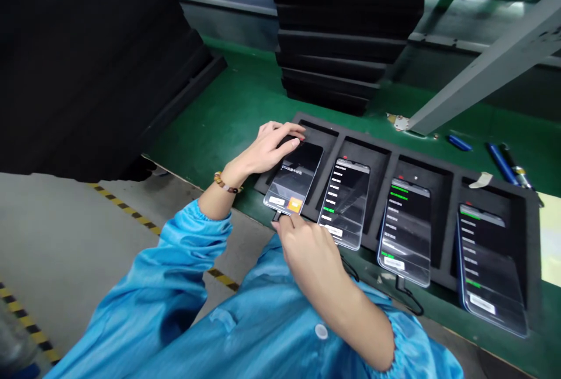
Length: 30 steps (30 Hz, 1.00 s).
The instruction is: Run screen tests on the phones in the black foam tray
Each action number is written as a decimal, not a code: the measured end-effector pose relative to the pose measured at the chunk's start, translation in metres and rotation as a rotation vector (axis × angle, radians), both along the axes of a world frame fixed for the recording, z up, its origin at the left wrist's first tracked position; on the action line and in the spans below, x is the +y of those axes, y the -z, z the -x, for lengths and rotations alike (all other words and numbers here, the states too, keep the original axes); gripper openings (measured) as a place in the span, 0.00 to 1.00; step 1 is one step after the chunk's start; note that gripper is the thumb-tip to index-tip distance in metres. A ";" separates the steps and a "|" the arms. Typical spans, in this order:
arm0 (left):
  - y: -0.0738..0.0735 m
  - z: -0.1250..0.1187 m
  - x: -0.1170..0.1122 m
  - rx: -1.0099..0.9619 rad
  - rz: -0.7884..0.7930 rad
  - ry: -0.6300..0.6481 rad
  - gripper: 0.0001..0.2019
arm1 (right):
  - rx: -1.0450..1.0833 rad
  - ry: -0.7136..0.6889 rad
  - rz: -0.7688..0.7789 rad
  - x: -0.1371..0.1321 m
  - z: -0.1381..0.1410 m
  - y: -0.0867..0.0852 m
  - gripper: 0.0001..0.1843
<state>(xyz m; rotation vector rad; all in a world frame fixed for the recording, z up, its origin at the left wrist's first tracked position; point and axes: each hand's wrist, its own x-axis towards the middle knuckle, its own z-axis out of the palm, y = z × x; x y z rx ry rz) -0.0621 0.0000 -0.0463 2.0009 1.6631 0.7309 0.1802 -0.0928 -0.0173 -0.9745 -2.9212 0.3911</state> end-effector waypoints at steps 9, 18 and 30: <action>-0.002 -0.001 -0.003 -0.022 0.050 -0.035 0.23 | 0.186 0.155 -0.019 -0.009 0.004 -0.008 0.11; -0.038 -0.029 -0.084 -0.260 -0.181 -0.104 0.09 | 0.590 0.569 -0.292 -0.018 -0.174 -0.018 0.07; -0.014 -0.163 -0.166 -1.500 0.924 -0.206 0.14 | 0.557 0.702 -0.148 -0.048 -0.160 0.036 0.09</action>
